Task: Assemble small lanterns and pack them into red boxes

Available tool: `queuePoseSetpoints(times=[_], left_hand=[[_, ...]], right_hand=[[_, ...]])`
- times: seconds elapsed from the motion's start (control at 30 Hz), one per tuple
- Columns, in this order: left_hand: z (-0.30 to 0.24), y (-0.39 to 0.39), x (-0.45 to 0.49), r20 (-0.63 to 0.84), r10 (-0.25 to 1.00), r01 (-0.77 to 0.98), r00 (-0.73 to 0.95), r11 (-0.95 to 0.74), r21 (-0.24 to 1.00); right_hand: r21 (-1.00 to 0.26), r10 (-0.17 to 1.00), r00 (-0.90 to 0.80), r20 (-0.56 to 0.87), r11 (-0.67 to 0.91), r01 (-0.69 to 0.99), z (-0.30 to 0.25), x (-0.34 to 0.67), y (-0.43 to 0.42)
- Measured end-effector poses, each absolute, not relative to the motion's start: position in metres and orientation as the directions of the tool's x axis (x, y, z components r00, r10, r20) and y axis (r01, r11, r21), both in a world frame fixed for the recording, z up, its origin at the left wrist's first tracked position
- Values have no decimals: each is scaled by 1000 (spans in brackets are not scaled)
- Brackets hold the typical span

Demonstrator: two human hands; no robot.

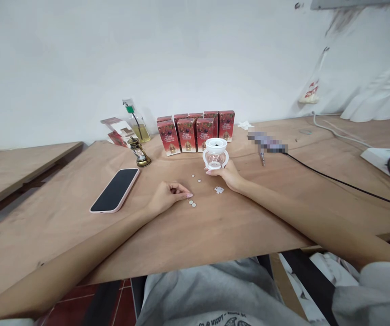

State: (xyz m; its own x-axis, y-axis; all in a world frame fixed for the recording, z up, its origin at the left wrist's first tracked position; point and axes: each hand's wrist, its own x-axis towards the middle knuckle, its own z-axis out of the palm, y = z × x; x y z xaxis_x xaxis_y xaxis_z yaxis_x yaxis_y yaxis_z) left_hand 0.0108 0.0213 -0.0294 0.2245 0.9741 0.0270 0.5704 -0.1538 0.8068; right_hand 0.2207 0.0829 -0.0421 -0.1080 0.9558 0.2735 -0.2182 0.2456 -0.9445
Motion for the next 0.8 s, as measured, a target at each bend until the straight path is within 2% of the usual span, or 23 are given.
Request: queuePoseSetpoints(times=[0.17, 0.4, 0.47, 0.6, 0.7, 0.8], left_hand=[[-30, 28, 9, 27, 973, 548, 230, -153, 822], [-25, 43, 5, 112, 987, 593, 115, -159, 790], [-24, 46, 7, 178, 971, 660, 160, -239, 712], [-25, 44, 16, 292, 904, 802, 311, -415, 430], [-28, 42, 21, 276, 875, 845, 398, -466, 261], [-28, 42, 25, 251, 861, 855, 443, -490, 170]], right_hand=[[-947, 959, -110, 263, 234, -220, -42, 221, 83], [-952, 961, -122, 248, 219, -213, -42, 222, 83], [-949, 959, -120, 257, 227, -217, -41, 221, 83], [-947, 959, -115, 260, 229, -226, -41, 221, 82], [-952, 962, -122, 246, 216, -216, -41, 220, 82], [-954, 961, -127, 245, 216, -209, -42, 221, 82]])
